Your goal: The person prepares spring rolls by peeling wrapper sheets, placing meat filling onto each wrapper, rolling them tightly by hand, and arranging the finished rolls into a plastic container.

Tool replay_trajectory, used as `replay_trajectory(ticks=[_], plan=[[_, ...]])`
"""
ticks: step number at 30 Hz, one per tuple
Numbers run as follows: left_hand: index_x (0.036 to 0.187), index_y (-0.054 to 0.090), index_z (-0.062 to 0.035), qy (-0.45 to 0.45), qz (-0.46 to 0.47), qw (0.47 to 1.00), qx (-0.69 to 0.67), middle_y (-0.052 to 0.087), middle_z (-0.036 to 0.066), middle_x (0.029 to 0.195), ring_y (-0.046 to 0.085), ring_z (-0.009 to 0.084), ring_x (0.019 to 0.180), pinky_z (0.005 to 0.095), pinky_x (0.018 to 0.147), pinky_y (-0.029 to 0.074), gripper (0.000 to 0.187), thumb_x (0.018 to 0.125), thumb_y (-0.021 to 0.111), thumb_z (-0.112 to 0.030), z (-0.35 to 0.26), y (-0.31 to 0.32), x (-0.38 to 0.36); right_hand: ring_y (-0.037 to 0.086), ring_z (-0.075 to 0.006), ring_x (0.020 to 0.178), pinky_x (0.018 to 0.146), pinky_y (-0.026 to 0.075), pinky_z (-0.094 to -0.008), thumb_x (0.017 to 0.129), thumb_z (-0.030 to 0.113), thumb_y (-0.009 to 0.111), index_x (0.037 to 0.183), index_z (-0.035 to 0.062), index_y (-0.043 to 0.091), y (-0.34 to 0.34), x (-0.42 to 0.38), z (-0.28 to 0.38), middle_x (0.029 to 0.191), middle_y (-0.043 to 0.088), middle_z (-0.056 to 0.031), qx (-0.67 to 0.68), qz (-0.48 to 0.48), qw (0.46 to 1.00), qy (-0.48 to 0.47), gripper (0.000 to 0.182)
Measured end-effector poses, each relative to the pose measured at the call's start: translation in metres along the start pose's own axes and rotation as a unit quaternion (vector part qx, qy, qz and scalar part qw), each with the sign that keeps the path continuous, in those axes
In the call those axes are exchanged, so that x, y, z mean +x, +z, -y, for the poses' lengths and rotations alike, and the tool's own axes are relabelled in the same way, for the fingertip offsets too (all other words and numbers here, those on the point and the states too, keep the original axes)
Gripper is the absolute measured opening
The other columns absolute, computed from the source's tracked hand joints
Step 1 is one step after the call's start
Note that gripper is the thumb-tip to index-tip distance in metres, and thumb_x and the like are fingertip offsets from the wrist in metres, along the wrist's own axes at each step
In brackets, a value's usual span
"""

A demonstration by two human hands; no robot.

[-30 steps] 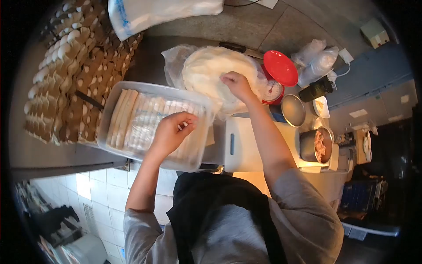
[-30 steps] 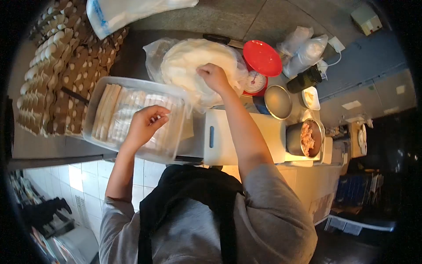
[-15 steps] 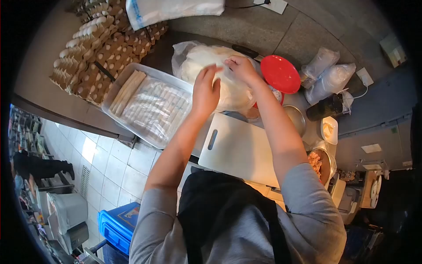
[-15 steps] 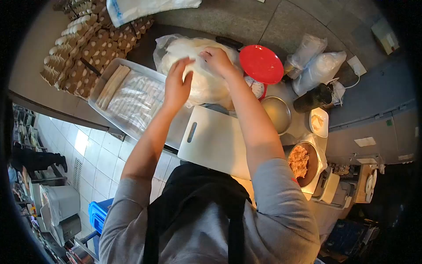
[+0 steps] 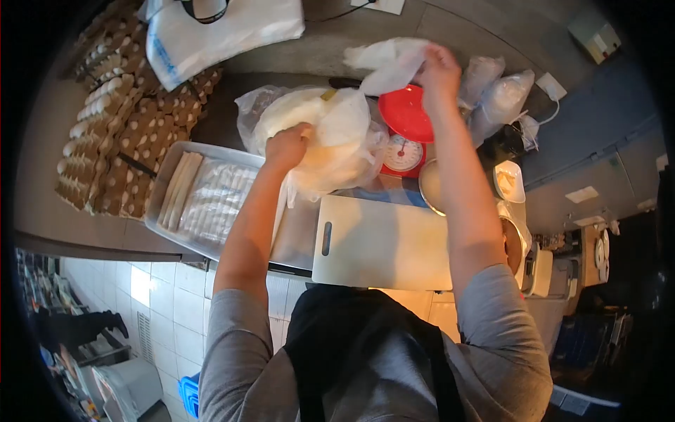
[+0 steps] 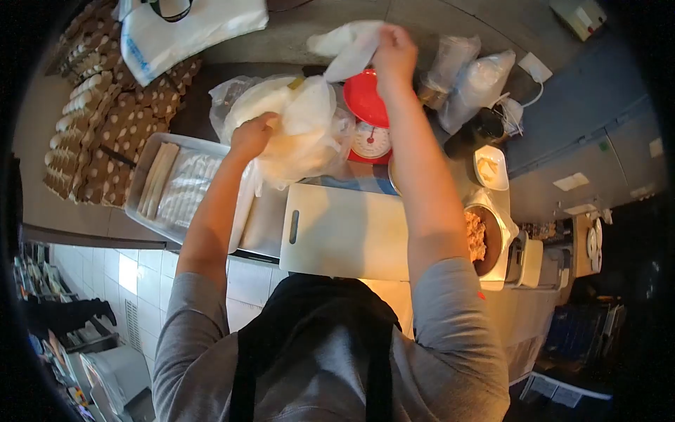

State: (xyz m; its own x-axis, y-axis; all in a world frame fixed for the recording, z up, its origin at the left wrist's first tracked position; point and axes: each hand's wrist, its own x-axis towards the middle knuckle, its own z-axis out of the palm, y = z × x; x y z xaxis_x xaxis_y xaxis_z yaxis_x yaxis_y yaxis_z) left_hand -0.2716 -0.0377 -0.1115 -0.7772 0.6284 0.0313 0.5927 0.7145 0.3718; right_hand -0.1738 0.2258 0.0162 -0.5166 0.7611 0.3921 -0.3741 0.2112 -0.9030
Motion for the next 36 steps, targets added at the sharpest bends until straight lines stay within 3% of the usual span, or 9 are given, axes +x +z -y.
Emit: replay_trajectory(ticks=[2,4,8,14,17,23,28,32,36], plan=[[0.135,0.042,-0.0138,-0.046,0.040,0.998,-0.013,0.065,0.015,0.109,0.061,0.0320,0.102,0.0471,0.087,0.044,0.050,0.089,0.049,-0.033,-0.007,-0.010,0.002,0.055,-0.0082,0.068,0.061,0.046,-0.0214,0.097,0.018,0.052,0.099,0.0035,0.063,-0.021,0.007,0.037,0.082,0.063,-0.0002,-0.083,-0.010,0.984,-0.159,0.018],[0.137,0.039,-0.0100,-0.062,0.041,0.997,-0.023,0.063,0.017,0.115,0.059,0.0332,0.107,0.0461,0.089,0.044,0.060,0.088,0.053,-0.041,-0.015,-0.010,0.007,0.051,-0.0037,0.070,0.064,0.043,-0.0183,0.097,0.019,0.053,0.097,0.0041,0.064,-0.038,-0.009,0.082,0.081,0.060,0.0037,-0.099,0.056,0.983,-0.146,0.018],[0.145,0.027,-0.0071,0.254,-0.187,0.921,-0.229,0.052,0.023,0.127,0.049,0.0385,0.120,0.0447,0.102,0.036,0.097,0.070,0.078,-0.044,-0.080,-0.008,-0.031,0.054,-0.0030,0.075,0.067,0.045,-0.0192,0.097,0.019,0.055,0.099,0.0022,0.063,-0.067,-0.080,0.139,0.083,0.061,0.0040,-0.181,0.263,0.947,-0.029,0.019],[0.134,0.045,-0.0002,0.344,0.280,0.787,-0.429,0.056,0.016,0.123,0.052,0.0282,0.117,0.0378,0.102,0.038,0.082,0.069,0.082,-0.034,-0.123,0.016,-0.111,0.054,-0.0039,0.075,0.068,0.046,-0.0212,0.095,0.020,0.058,0.100,0.0030,0.063,-0.133,-0.167,0.140,0.083,0.060,0.0033,-0.200,0.330,0.904,0.185,0.019],[0.119,0.057,-0.0017,0.133,0.434,0.755,-0.472,0.062,0.012,0.110,0.061,0.0206,0.098,0.0341,0.088,0.048,0.057,0.074,0.079,-0.028,-0.105,0.041,-0.129,0.053,-0.0050,0.073,0.067,0.045,-0.0215,0.094,0.022,0.059,0.100,0.0027,0.063,-0.179,-0.204,0.090,0.083,0.060,0.0023,-0.217,0.230,0.905,0.284,0.020],[0.113,0.051,-0.0052,-0.119,0.281,0.787,-0.535,0.064,0.008,0.094,0.062,0.0132,0.073,0.0313,0.063,0.050,0.039,0.081,0.071,-0.010,-0.075,0.115,-0.137,0.057,-0.0104,0.070,0.065,0.048,-0.0265,0.084,0.030,0.071,0.099,0.0000,0.062,-0.247,-0.291,-0.047,0.078,0.062,-0.0040,-0.351,0.085,0.893,0.268,0.035],[0.124,0.048,-0.0083,-0.021,0.276,0.834,-0.478,0.065,0.011,0.098,0.062,0.0178,0.083,0.0317,0.072,0.051,0.051,0.078,0.069,-0.003,-0.070,0.111,-0.150,0.065,-0.0296,0.073,0.067,0.050,-0.0379,0.076,0.017,0.075,0.118,0.0055,0.051,-0.236,-0.329,-0.037,0.084,0.066,-0.0178,-0.460,0.063,0.859,0.214,0.049],[0.121,0.057,-0.0096,0.137,0.130,0.904,-0.383,0.063,0.015,0.103,0.061,0.0267,0.097,0.0332,0.082,0.049,0.050,0.074,0.071,-0.001,-0.059,0.118,-0.153,0.065,-0.0337,0.076,0.066,0.050,-0.0402,0.075,0.010,0.073,0.113,0.0074,0.048,-0.230,-0.316,-0.046,0.086,0.066,-0.0182,-0.461,0.051,0.870,0.167,0.046],[0.116,0.063,-0.0085,0.112,0.038,0.955,-0.272,0.061,0.017,0.108,0.058,0.0334,0.102,0.0370,0.088,0.047,0.044,0.073,0.073,-0.006,-0.042,0.108,-0.167,0.064,-0.0338,0.076,0.067,0.049,-0.0416,0.075,0.008,0.072,0.107,0.0059,0.048,-0.213,-0.296,-0.071,0.082,0.065,-0.0146,-0.445,0.062,0.884,0.132,0.040]])
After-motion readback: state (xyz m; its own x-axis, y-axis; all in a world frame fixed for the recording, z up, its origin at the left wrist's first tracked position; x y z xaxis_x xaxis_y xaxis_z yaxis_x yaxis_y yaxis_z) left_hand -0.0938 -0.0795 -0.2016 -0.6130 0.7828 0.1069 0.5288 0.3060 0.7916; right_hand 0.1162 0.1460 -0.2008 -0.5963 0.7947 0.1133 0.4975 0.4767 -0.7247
